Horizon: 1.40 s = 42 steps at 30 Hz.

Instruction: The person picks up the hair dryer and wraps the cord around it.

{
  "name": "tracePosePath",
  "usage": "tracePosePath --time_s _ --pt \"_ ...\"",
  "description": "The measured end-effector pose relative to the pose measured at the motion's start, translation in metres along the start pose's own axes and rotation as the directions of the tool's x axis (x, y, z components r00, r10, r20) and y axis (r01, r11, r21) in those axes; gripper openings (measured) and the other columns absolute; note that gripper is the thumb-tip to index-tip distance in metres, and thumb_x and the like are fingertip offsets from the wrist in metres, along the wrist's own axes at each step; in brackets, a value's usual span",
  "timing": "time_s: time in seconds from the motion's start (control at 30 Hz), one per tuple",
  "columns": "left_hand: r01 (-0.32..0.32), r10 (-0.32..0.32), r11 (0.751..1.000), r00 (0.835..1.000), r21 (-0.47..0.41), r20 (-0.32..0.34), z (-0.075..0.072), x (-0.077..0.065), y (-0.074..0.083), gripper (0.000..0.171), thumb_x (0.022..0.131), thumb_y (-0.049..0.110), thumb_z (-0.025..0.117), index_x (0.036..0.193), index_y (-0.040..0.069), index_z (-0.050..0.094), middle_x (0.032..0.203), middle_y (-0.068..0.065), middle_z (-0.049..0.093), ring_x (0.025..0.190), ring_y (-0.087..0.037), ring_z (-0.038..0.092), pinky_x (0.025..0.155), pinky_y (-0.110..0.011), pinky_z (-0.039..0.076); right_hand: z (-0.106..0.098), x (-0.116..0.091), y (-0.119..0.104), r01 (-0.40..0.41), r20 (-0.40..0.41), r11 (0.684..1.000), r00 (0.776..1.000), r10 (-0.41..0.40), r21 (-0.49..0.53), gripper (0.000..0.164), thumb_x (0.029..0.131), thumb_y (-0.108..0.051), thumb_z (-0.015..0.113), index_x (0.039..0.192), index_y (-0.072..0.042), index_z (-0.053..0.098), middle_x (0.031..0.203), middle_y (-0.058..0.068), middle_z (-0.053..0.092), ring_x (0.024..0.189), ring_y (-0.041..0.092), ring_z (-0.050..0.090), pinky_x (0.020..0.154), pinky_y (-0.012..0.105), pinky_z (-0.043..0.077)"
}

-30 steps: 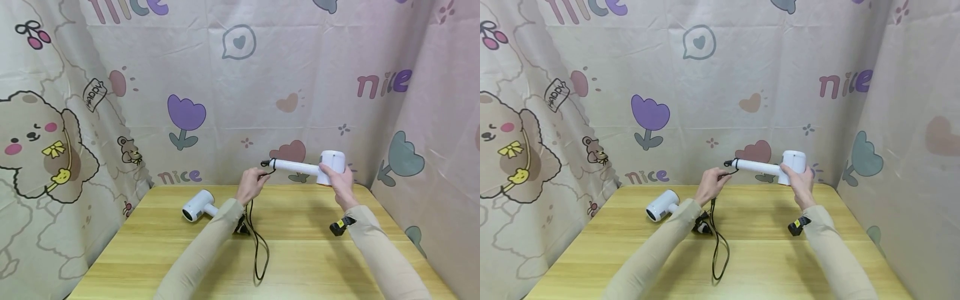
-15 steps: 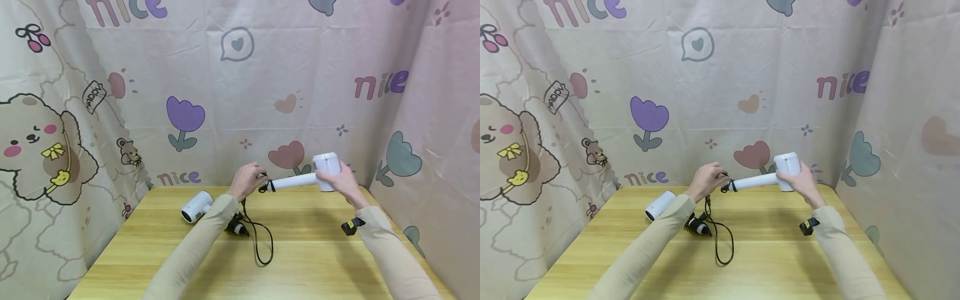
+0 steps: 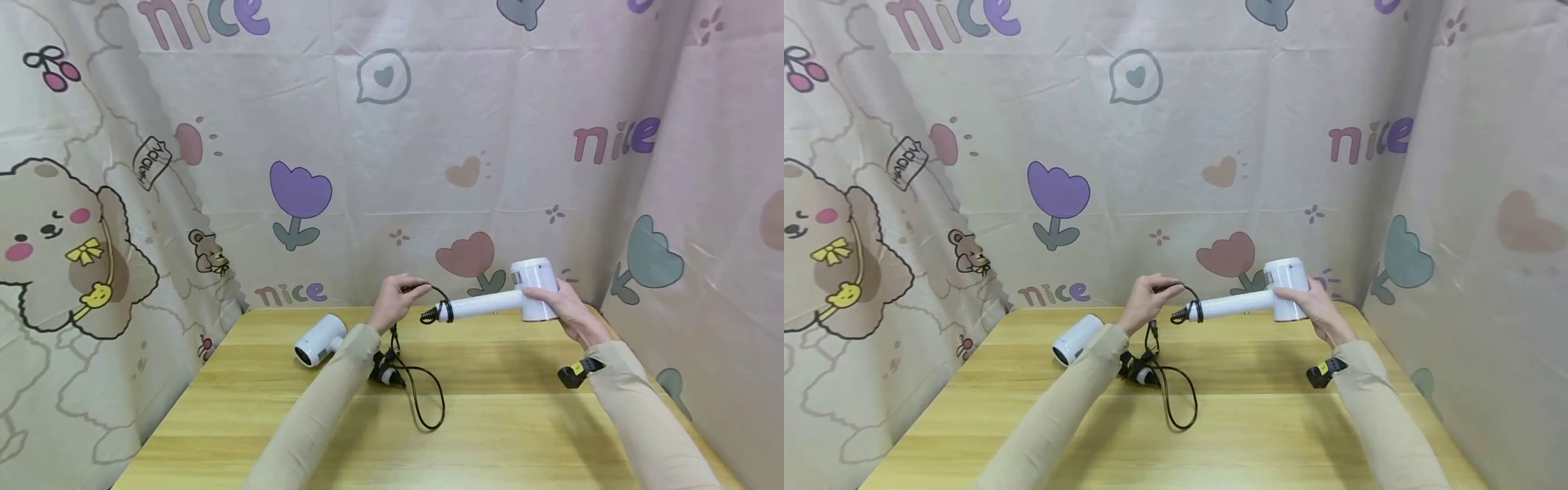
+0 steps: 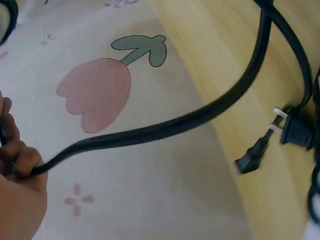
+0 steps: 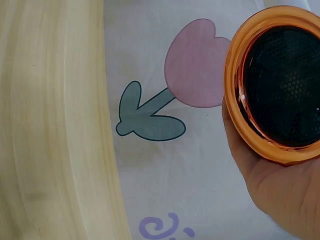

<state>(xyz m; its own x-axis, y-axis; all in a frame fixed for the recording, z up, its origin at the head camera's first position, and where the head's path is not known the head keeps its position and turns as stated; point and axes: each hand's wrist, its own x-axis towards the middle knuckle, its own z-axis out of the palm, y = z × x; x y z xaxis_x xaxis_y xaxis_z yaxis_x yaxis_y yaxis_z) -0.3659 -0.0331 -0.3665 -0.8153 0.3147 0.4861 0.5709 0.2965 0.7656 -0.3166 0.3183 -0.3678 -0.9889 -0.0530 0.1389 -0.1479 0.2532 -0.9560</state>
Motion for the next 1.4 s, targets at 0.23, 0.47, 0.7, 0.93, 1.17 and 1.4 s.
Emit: tracePosePath --time_s 0.23,0.47,0.7,0.93,1.17,1.4 --pt "0.133 -0.134 0.983 0.991 -0.129 0.003 0.007 -0.006 -0.024 0.022 0.09 0.025 0.071 0.106 0.01 0.076 0.101 -0.008 0.075 0.077 -0.011 0.061 0.067 -0.02 0.05 0.002 -0.002 0.002 -0.026 0.012 0.983 1.0 0.024 0.18 0.046 0.096 -0.026 0.062 0.131 -0.01 0.038 0.1 -0.006 0.06 0.088 0.01 0.064 0.076 0.03 0.058" --pt "0.165 -0.165 0.986 0.985 0.01 0.049 0.024 -0.017 -0.031 0.023 0.094 0.03 0.066 0.108 0.013 0.076 0.098 -0.008 0.074 0.07 -0.015 0.056 0.059 -0.024 0.047 0.008 -0.006 -0.005 -0.1 -0.05 0.95 0.992 0.12 0.295 0.065 0.094 -0.034 0.066 0.142 -0.01 0.028 0.103 -0.007 0.058 0.086 0.008 0.065 0.076 0.026 0.057" --pt "-0.088 0.065 0.947 0.994 0.309 0.082 0.037 -0.024 -0.019 0.021 0.095 0.026 0.065 0.108 0.014 0.077 0.103 -0.004 0.076 0.085 -0.012 0.07 0.072 -0.022 0.056 0.019 -0.003 -0.013 -0.083 -0.209 0.955 0.967 0.146 0.285 0.079 0.089 -0.039 0.071 0.146 -0.008 0.026 0.104 -0.007 0.056 0.083 0.005 0.064 0.071 0.023 0.057" --pt "-0.281 0.248 0.848 0.96 0.448 0.134 0.037 -0.026 -0.008 0.015 0.093 0.026 0.068 0.095 0.015 0.079 0.078 0.003 0.07 0.057 -0.001 0.049 0.05 -0.014 0.039 0.024 0.0 -0.016 -0.032 -0.371 0.998 0.927 0.052 0.061 0.085 0.085 -0.046 0.073 0.146 -0.003 0.032 0.117 0.004 0.052 0.091 0.008 0.057 0.072 0.021 0.054" --pt "-0.356 0.333 0.714 0.93 0.603 0.154 0.035 -0.025 0.0 0.011 0.089 0.026 0.073 0.09 0.017 0.079 0.076 0.005 0.067 0.057 -0.003 0.051 0.051 -0.015 0.04 0.021 -0.001 -0.014 -0.005 -0.355 0.986 0.933 -0.055 -0.165 0.085 0.083 -0.05 0.074 0.143 -0.004 0.038 0.125 0.023 0.053 0.099 0.029 0.058 0.069 0.029 0.058" --pt "-0.397 0.455 0.631 0.885 0.667 0.096 0.021 -0.021 0.008 0.014 0.08 0.032 0.08 0.083 0.019 0.078 0.067 0.008 0.059 0.051 -0.003 0.047 0.046 -0.015 0.035 0.012 0.0 -0.02 0.036 -0.24 0.931 0.962 -0.131 -0.364 0.083 0.082 -0.05 0.076 0.143 -0.007 0.039 0.117 0.025 0.058 0.098 0.037 0.061 0.067 0.036 0.058"
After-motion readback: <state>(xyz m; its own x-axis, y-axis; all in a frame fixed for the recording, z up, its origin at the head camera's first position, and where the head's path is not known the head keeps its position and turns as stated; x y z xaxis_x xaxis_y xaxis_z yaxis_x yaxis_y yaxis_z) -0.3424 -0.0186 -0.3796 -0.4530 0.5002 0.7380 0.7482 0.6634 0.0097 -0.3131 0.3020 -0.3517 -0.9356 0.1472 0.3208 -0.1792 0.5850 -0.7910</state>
